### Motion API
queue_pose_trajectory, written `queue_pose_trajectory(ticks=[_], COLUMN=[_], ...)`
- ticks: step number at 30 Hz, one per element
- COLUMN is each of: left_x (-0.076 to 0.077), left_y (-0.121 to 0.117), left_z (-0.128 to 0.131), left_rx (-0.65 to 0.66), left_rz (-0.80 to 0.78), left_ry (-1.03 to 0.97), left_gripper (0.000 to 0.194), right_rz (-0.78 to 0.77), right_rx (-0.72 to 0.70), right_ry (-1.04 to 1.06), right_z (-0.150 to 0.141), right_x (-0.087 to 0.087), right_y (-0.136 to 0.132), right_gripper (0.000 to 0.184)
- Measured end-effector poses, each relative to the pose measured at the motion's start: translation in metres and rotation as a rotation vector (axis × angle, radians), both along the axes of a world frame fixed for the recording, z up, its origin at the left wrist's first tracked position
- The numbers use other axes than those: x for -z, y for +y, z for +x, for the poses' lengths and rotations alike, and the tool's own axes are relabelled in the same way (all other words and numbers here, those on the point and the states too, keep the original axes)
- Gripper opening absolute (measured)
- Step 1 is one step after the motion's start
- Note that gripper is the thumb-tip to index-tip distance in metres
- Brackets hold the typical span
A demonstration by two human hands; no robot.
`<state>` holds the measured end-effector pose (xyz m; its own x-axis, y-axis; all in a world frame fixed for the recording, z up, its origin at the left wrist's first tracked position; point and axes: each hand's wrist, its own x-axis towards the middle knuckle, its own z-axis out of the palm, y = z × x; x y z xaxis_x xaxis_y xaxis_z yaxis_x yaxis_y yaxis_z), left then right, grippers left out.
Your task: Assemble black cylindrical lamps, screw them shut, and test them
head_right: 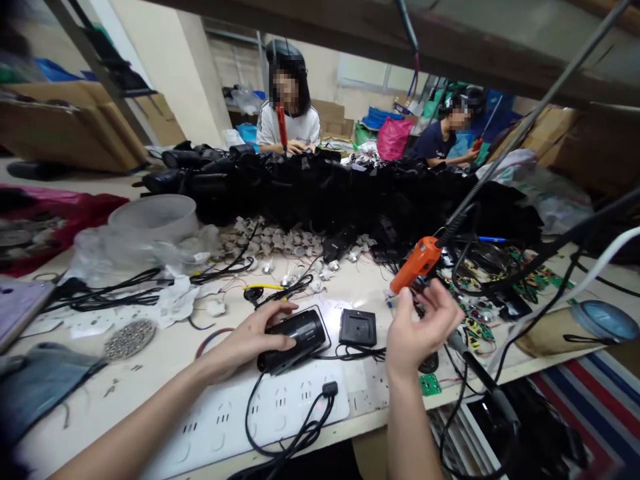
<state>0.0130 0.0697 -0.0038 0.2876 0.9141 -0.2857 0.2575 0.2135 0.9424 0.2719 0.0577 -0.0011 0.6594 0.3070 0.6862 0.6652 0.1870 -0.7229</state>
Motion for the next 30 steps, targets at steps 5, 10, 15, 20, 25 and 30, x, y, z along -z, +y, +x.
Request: queue_pose_trajectory(ticks=[5,10,15,20,25,30], left_x=[0.006,0.020,0.030,0.030,0.023,0.022], left_y=[0.002,-0.002,-0.004,-0.005,-0.009,-0.018], left_z=[-0.011,-0.020,-0.023,-0.022,-0.013,-0.003], left_rx=[0.117,0.128,0.104,0.138,0.176,0.199], left_rz=[0.048,0.180,0.206,0.270,0.365,0.531], left_ry=[0.037,0.033,0.000,-0.010,0.081,0.264], left_gripper=[0.053,0.042,0.040,0.035,0.036,0.038], right_rz=[-0.235,-0.265,-0.221,-0.232,-0.212,-0.306], right_rx=[-0.287,-0.358,-0.481,-0.756,-1.165,-1.288], right_ry=[0.296,0.275,0.170,0.321,0.556,0.688], right_z=[0.035,0.024,-0.013,-0.040,-0.050,-0.068], right_x=[0.006,0.003,-0.019,-0.025,-0.031,-0.040], right_y=[0.045,0.051,0.026,0.001,-0.015,-0.021], right_gripper=[0.068,0.044,0.045,0.065,0.079,0.085])
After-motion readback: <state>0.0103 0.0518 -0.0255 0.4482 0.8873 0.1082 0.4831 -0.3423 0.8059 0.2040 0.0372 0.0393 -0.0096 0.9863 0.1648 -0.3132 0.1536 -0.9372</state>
